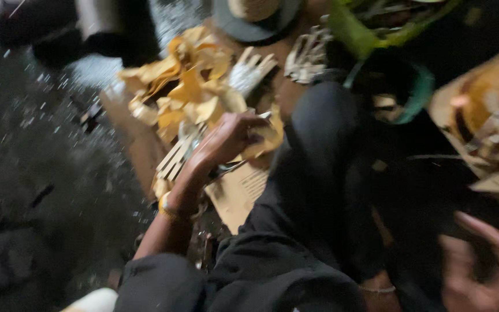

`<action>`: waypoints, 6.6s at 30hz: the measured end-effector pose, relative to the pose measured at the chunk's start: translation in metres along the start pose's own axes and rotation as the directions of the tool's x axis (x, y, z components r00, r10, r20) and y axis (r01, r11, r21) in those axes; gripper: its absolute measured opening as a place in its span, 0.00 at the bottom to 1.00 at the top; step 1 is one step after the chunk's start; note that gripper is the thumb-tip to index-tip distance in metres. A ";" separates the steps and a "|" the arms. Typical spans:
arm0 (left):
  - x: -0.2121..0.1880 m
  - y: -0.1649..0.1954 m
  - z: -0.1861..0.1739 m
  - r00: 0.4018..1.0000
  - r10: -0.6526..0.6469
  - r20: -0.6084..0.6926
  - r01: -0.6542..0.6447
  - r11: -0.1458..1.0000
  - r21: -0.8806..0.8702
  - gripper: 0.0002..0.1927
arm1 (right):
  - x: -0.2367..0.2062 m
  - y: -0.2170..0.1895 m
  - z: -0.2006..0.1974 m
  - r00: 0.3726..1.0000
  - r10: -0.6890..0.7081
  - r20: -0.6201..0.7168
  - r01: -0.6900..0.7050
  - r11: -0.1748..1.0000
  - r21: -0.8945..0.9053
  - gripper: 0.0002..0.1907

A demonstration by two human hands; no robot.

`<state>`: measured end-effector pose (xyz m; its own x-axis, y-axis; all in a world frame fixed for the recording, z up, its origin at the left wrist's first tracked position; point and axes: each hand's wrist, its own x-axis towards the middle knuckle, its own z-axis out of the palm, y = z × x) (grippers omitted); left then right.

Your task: The person sits on the floor and repeatedly wraps tan insulating tape around copper-wound coils mounted in a wooden frame. They tear off tape strips, position them over the windings, and smooth them down by hand. The process is repeated multiple times across the visible coils.

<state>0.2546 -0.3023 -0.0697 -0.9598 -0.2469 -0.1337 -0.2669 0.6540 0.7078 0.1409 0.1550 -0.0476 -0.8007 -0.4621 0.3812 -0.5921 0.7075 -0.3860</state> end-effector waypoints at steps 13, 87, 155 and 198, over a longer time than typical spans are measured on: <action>0.053 0.163 0.050 0.627 0.485 0.609 -0.463 0.861 -0.208 0.15 | 0.033 -0.007 -0.005 0.756 0.090 0.648 -0.475 0.757 0.449 0.10; -0.041 0.325 0.488 -0.080 0.529 0.845 0.060 0.849 -0.525 0.11 | -0.461 0.111 -0.137 0.354 0.933 -0.068 -0.382 0.210 0.900 0.05; 0.023 0.318 0.301 0.778 0.281 0.562 0.267 0.662 -0.701 0.14 | -0.106 0.063 -0.089 0.917 0.254 -0.309 -0.131 0.920 0.369 0.14; 0.077 0.367 0.366 0.675 0.738 -0.023 -0.738 0.675 0.008 0.11 | -0.078 0.199 0.044 0.539 0.838 0.086 -0.139 -0.012 0.990 0.11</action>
<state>0.0513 0.1803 -0.0743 -0.8425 0.2994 0.4478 0.5271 0.6297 0.5706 0.0815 0.3080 -0.1909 -0.9357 0.2973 -0.1898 0.0279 -0.4740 -0.8801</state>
